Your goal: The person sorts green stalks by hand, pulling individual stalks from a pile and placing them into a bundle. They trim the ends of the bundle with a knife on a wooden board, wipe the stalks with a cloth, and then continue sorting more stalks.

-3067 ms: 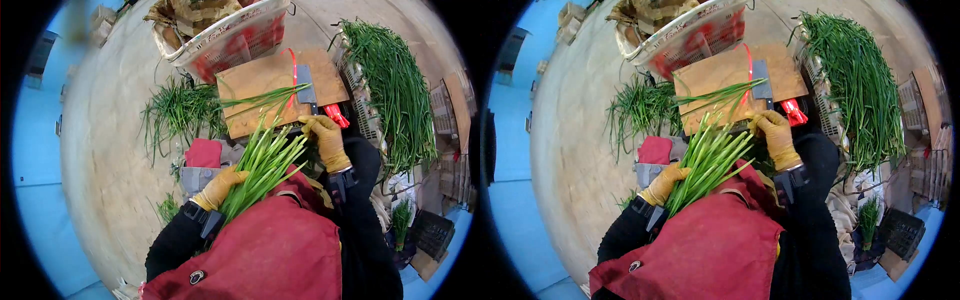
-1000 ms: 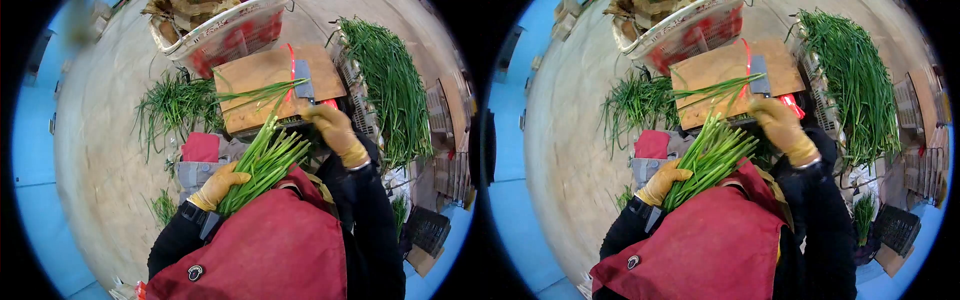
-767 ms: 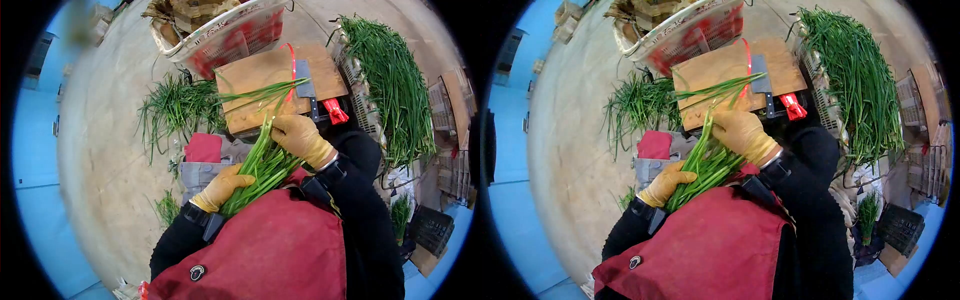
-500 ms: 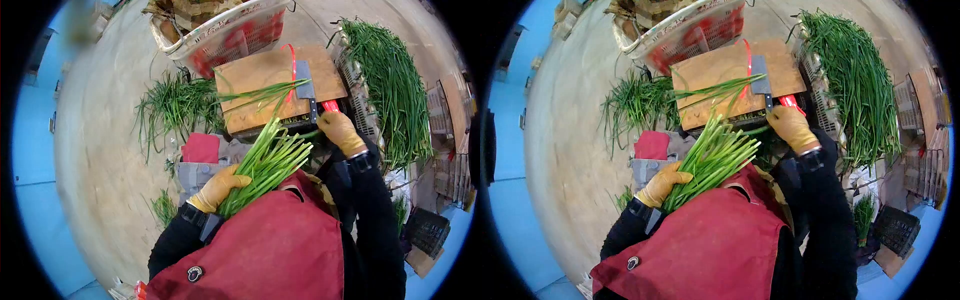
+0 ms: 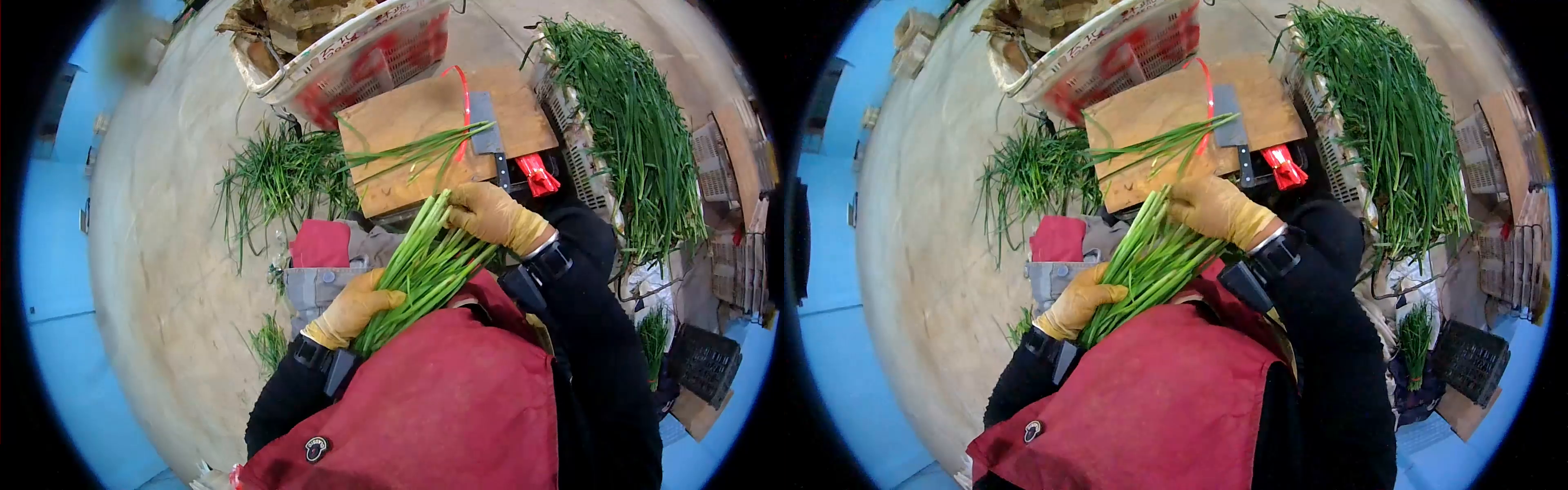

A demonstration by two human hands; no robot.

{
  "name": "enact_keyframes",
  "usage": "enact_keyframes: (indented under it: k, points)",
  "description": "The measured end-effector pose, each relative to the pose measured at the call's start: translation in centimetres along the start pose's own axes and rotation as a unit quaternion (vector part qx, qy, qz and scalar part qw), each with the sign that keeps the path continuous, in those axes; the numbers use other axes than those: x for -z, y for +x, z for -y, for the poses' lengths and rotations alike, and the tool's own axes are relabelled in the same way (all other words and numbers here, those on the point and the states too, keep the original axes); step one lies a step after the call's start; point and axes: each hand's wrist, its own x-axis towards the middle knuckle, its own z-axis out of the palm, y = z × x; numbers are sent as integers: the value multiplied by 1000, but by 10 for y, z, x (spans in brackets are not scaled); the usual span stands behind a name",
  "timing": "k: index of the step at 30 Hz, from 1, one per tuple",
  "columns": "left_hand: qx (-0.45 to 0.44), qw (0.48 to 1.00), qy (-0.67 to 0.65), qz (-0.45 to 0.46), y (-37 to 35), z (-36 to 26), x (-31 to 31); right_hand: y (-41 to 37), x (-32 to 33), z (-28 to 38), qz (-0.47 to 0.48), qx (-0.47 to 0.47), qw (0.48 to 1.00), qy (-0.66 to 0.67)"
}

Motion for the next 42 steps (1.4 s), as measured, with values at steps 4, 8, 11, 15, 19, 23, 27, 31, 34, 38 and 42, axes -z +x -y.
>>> enact_keyframes:
  k: [4,8,11,15,19,23,27,31,34,38,42]
  points:
    - [-5,1000,-10,-6,2,4,3,-3,-29,-13,-112,-69,980,148]
    - [-6,999,34,-36,0,10,10,-10,-31,-32,-225,-81,920,310]
    - [-26,998,25,-47,2,17,15,-21,2,-50,-237,-135,834,480]
    - [14,997,-59,-57,-6,1,11,-58,34,-49,-170,-159,933,275]
    - [42,993,-105,-46,-1,-2,12,-87,43,-22,-188,-137,958,169]
    - [42,991,-116,-48,0,-6,6,-72,39,53,-110,85,990,-5]
    - [34,989,-126,-67,-3,-9,-1,-56,7,72,-23,153,988,-18]
    - [25,993,-113,-28,-6,-2,12,-48,12,59,-26,154,987,27]
    - [6,999,-44,-31,-9,-10,9,-43,20,52,-64,127,990,17]
    - [-63,995,52,48,5,11,27,-25,25,52,-95,82,991,51]
    - [-85,993,83,24,-7,-12,-5,-7,26,54,-147,43,984,94]
